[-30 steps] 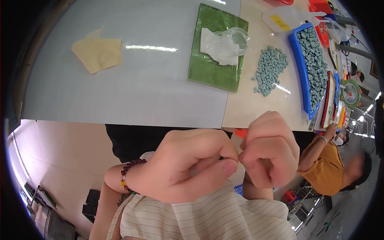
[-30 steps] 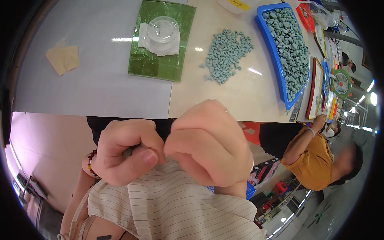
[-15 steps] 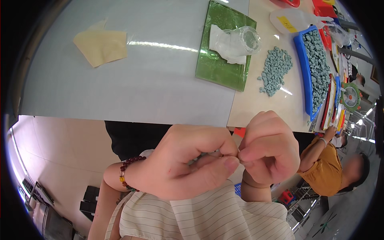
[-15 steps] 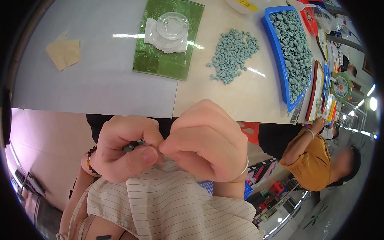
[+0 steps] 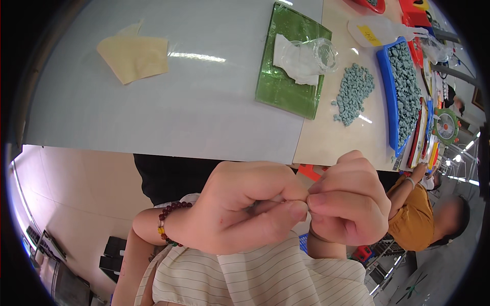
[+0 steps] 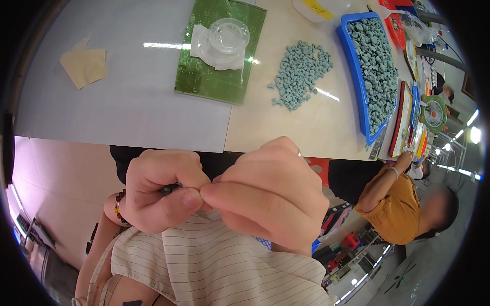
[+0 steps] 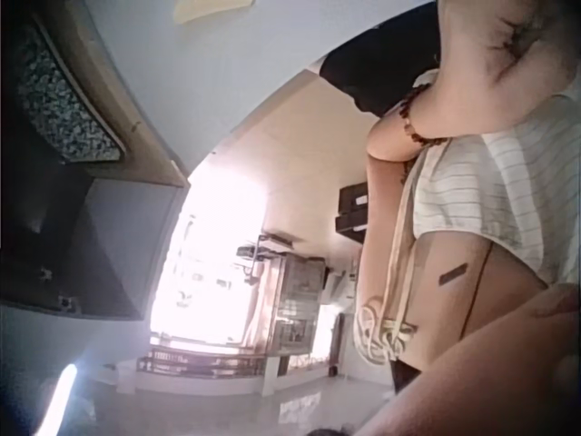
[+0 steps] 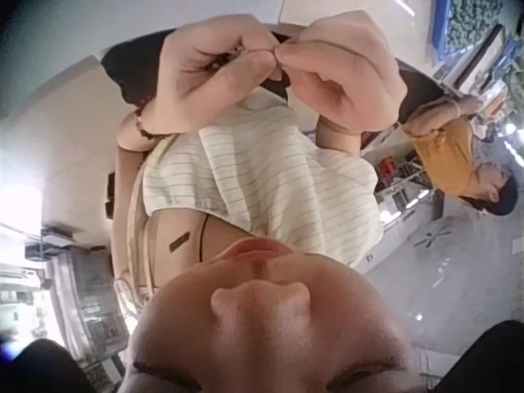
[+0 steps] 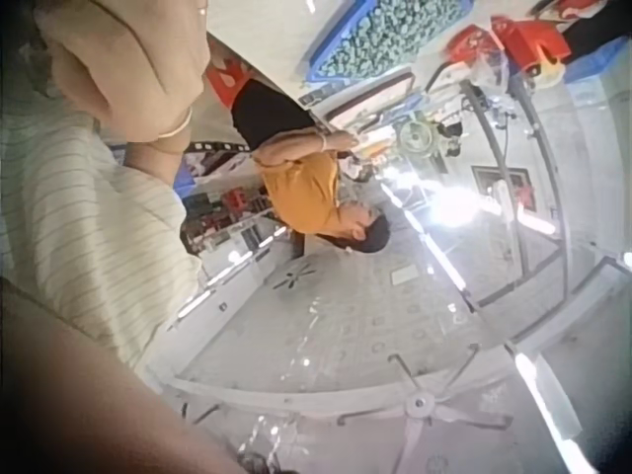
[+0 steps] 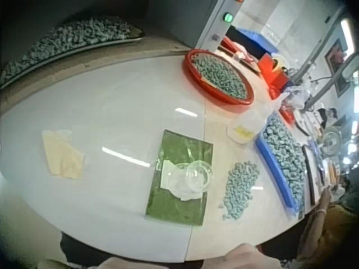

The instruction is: The worker is inspecting and sorting small green plastic components and placing them into small plastic bags at a workstation.

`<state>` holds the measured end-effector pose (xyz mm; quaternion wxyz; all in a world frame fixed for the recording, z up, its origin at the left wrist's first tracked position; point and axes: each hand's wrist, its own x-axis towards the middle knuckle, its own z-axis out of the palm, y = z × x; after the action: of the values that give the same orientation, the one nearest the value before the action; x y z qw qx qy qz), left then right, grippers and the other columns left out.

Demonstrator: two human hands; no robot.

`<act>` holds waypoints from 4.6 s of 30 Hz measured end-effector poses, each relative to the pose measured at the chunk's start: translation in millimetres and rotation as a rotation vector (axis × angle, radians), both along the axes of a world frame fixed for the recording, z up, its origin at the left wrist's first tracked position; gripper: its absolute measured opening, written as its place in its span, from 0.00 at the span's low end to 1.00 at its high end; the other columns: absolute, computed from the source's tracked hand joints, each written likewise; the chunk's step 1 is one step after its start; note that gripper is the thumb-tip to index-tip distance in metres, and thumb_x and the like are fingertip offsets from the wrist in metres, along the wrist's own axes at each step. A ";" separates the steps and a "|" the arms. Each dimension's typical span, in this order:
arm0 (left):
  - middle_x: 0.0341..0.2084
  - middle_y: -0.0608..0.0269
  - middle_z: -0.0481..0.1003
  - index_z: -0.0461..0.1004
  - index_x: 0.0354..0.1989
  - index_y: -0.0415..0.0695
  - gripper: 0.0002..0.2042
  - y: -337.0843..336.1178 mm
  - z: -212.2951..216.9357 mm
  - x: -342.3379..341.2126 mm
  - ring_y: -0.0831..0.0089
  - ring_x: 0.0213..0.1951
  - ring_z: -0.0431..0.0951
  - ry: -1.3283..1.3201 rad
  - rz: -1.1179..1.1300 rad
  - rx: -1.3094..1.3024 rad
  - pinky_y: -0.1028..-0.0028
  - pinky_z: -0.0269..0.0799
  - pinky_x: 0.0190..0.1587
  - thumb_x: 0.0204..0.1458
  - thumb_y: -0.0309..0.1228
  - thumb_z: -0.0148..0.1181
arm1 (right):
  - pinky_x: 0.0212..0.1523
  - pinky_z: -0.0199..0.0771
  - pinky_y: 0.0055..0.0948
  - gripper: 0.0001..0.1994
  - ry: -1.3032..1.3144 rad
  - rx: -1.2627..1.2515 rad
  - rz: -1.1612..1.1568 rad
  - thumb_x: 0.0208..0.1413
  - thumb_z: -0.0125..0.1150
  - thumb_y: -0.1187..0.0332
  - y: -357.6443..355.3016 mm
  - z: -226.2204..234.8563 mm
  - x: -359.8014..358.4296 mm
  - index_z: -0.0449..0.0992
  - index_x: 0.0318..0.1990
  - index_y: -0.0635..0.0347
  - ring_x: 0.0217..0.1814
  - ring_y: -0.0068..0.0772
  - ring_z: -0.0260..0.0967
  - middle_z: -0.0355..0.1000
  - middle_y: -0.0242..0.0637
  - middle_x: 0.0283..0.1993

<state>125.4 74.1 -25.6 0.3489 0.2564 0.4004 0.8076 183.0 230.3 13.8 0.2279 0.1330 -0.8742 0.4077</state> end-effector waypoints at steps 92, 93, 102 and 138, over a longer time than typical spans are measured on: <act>0.31 0.69 0.76 0.72 0.36 0.40 0.12 8.6 -3.9 2.2 0.88 0.17 0.58 -0.106 0.013 -0.008 0.86 0.57 0.23 0.41 0.25 0.65 | 0.29 0.67 0.29 0.13 0.008 -0.023 0.066 0.40 0.64 0.62 13.8 -5.5 -6.8 0.73 0.27 0.63 0.33 0.38 0.64 0.66 0.43 0.33; 0.32 0.68 0.75 0.71 0.36 0.40 0.11 8.9 -3.2 1.1 0.87 0.17 0.59 -0.123 -0.004 -0.001 0.86 0.57 0.23 0.44 0.25 0.63 | 0.29 0.66 0.29 0.12 0.014 -0.030 0.107 0.40 0.63 0.63 14.8 -3.9 -7.7 0.73 0.26 0.64 0.33 0.38 0.64 0.66 0.42 0.32; 0.33 0.56 0.66 0.60 0.38 0.41 0.10 2.2 3.4 -1.8 0.76 0.25 0.67 -0.950 -0.126 0.314 0.83 0.60 0.22 0.60 0.33 0.35 | 0.23 0.54 0.14 0.11 -0.067 0.358 -0.993 0.47 0.61 0.69 167.4 14.7 3.7 0.77 0.40 0.59 0.27 0.12 0.63 0.72 0.28 0.30; 0.21 0.64 0.71 0.71 0.27 0.38 0.06 2.3 13.3 -6.4 0.80 0.21 0.61 0.018 0.013 -0.206 0.81 0.56 0.24 0.50 0.27 0.49 | 0.28 0.60 0.20 0.02 -0.144 0.421 -0.596 0.47 0.55 0.78 79.0 -13.8 -7.0 0.72 0.29 0.65 0.29 0.25 0.64 0.69 0.35 0.30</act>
<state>119.0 76.4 -12.4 0.3644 0.2237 0.4863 0.7620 176.0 309.3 0.0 0.2422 -0.1121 -0.9531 0.1429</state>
